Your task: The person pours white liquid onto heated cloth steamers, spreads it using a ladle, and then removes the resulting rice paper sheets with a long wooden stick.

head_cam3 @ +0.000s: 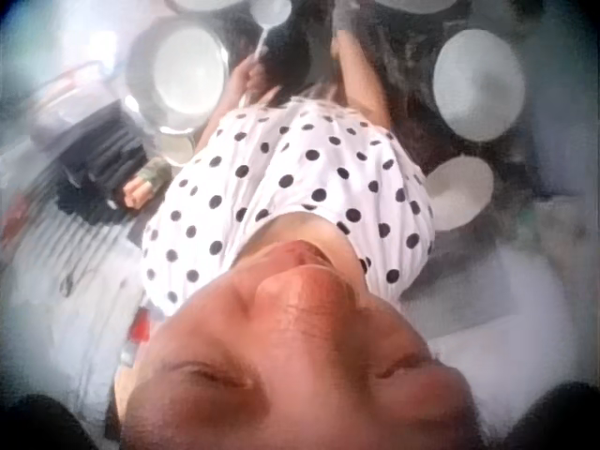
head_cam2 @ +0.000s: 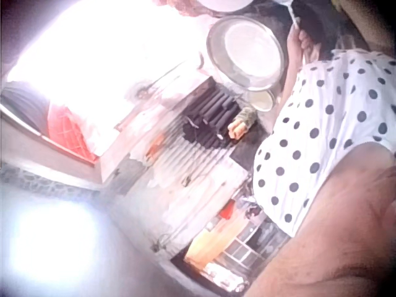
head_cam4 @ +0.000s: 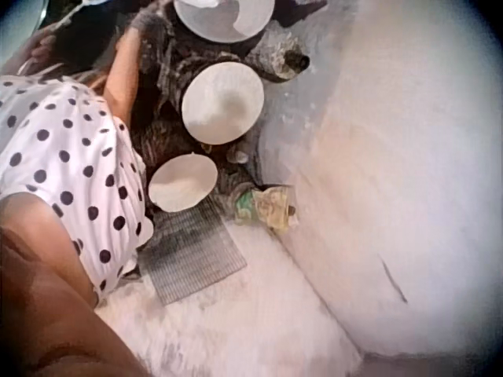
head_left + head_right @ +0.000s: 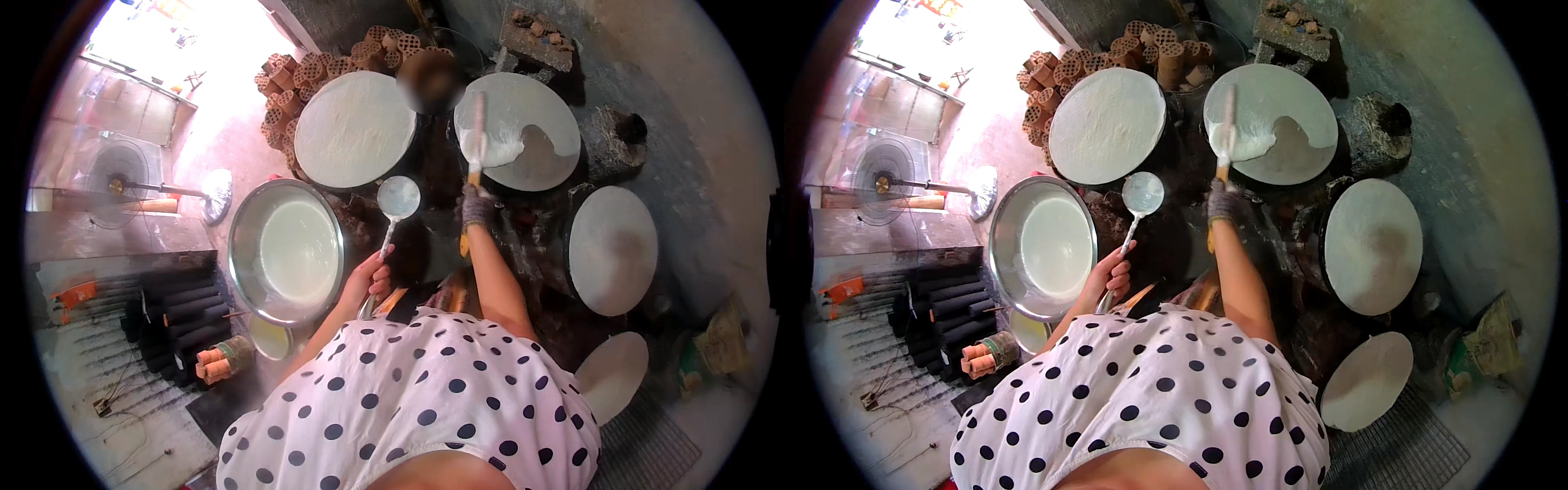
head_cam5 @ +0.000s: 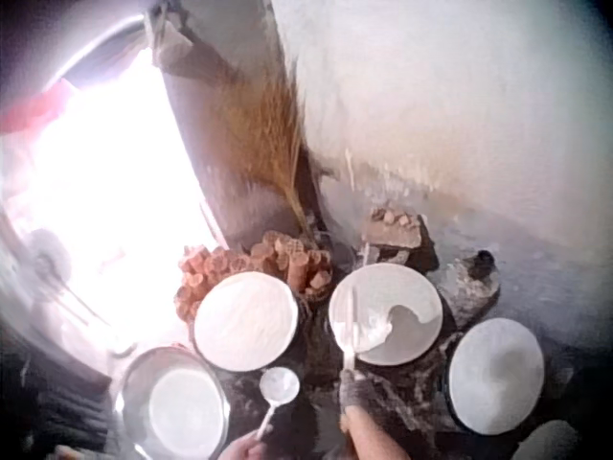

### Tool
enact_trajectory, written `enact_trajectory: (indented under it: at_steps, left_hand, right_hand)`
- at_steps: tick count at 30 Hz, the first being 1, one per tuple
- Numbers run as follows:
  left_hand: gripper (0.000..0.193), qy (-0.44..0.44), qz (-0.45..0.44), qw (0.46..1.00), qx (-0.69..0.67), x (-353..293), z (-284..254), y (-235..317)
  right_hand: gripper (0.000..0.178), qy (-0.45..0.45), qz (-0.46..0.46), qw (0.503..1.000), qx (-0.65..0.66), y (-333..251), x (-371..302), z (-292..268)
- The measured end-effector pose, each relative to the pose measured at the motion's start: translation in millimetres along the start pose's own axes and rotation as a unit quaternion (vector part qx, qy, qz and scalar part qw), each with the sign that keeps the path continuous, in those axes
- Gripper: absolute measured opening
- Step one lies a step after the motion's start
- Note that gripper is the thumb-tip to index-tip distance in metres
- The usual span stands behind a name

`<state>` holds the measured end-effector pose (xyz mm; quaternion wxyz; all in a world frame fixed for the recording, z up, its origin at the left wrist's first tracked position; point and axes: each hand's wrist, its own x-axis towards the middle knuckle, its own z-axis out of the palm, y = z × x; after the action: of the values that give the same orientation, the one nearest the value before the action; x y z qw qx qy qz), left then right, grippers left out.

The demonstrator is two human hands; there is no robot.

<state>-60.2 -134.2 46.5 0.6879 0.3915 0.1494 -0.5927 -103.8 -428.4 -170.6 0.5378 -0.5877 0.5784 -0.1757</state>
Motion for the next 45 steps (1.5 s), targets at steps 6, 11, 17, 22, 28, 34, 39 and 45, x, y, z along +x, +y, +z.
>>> enact_trajectory:
  at_steps: [6, 11, 17, 22, 28, 34, 39, 45]
  left_hand:
    - [0.031, 0.016, 0.01, 1.0, 0.003, -36.7, -56.3, 14.4]
    - [0.032, -0.017, -0.003, 1.0, 0.013, -47.5, -79.6, 24.7]
    - [0.034, -0.032, 0.0, 0.999, 0.007, -46.0, -89.7, 28.8]
    - [0.035, -0.016, -0.008, 0.999, 0.04, -38.8, -66.2, 27.9]
    - [0.034, -0.038, -0.037, 0.997, 0.048, -17.3, -30.3, 22.0]
    - [0.034, -0.055, -0.043, 0.996, 0.05, 6.8, -1.1, 16.6]
    - [0.035, -0.061, -0.05, 0.996, 0.028, 25.9, 19.3, 7.2]
    - [0.03, -0.062, -0.049, 0.996, 0.042, 36.4, 46.0, 3.5]
  right_hand:
    - [0.023, 0.09, 0.075, 0.953, 0.278, -17.2, -24.4, -7.7]
    - [0.021, -0.113, 0.179, 0.943, 0.258, -60.5, -48.8, 31.6]
    - [0.028, 0.049, 0.119, 0.979, 0.157, 3.0, -52.8, -49.0]
    - [0.026, 0.101, 0.114, 0.957, 0.245, -2.9, -32.4, -83.0]
    - [0.023, -0.019, -0.052, 0.995, 0.086, 65.3, -7.7, -58.7]
    - [0.025, 0.023, 0.049, 0.985, 0.166, 33.7, 18.2, -192.9]
    - [0.024, -0.107, 0.129, 0.979, 0.118, -43.1, -18.7, -157.4]
    - [0.033, -0.056, 0.213, 0.958, 0.185, 33.0, -7.1, -200.4]
